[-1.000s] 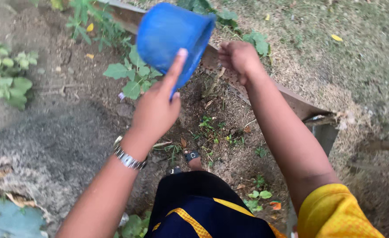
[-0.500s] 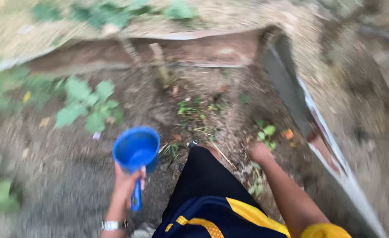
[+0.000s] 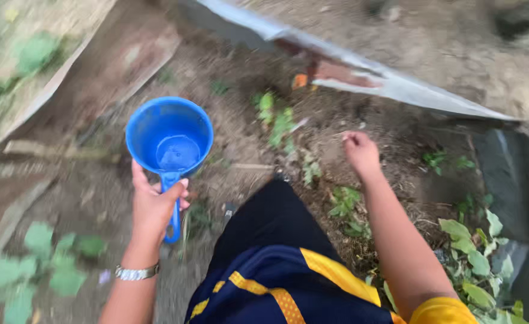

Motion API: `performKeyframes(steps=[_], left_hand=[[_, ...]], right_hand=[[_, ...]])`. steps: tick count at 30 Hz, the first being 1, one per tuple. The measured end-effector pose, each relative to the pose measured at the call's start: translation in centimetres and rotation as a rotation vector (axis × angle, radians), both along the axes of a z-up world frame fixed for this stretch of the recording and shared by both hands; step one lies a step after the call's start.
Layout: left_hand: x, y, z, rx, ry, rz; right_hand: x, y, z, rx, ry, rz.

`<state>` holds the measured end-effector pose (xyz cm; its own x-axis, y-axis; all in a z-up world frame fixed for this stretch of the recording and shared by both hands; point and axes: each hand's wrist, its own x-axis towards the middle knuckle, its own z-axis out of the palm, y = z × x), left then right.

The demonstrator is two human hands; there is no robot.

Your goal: The person waters plants in a garden using a blue plastic scoop to pour water from a bucket onto individual plants.

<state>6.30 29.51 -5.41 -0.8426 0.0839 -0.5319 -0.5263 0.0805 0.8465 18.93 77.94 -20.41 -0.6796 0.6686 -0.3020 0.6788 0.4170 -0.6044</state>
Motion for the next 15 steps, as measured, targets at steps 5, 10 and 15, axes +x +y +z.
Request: performKeyframes(steps=[5,10,15], left_hand=[[-4.9,11.4,2.0,-0.055,0.024,-0.184],[-7.6,23.2,2.4,-0.075,0.057,-0.330],[-8.4,31.0,3.4,-0.104,0.143,-0.459]], right_hand=[[0.2,3.4,3.3,-0.005,-0.014,-0.002],[-2.0,6.5,6.6,-0.039,0.033,0.049],[-3.9,8.2,10.7,-0.168,0.090,0.020]])
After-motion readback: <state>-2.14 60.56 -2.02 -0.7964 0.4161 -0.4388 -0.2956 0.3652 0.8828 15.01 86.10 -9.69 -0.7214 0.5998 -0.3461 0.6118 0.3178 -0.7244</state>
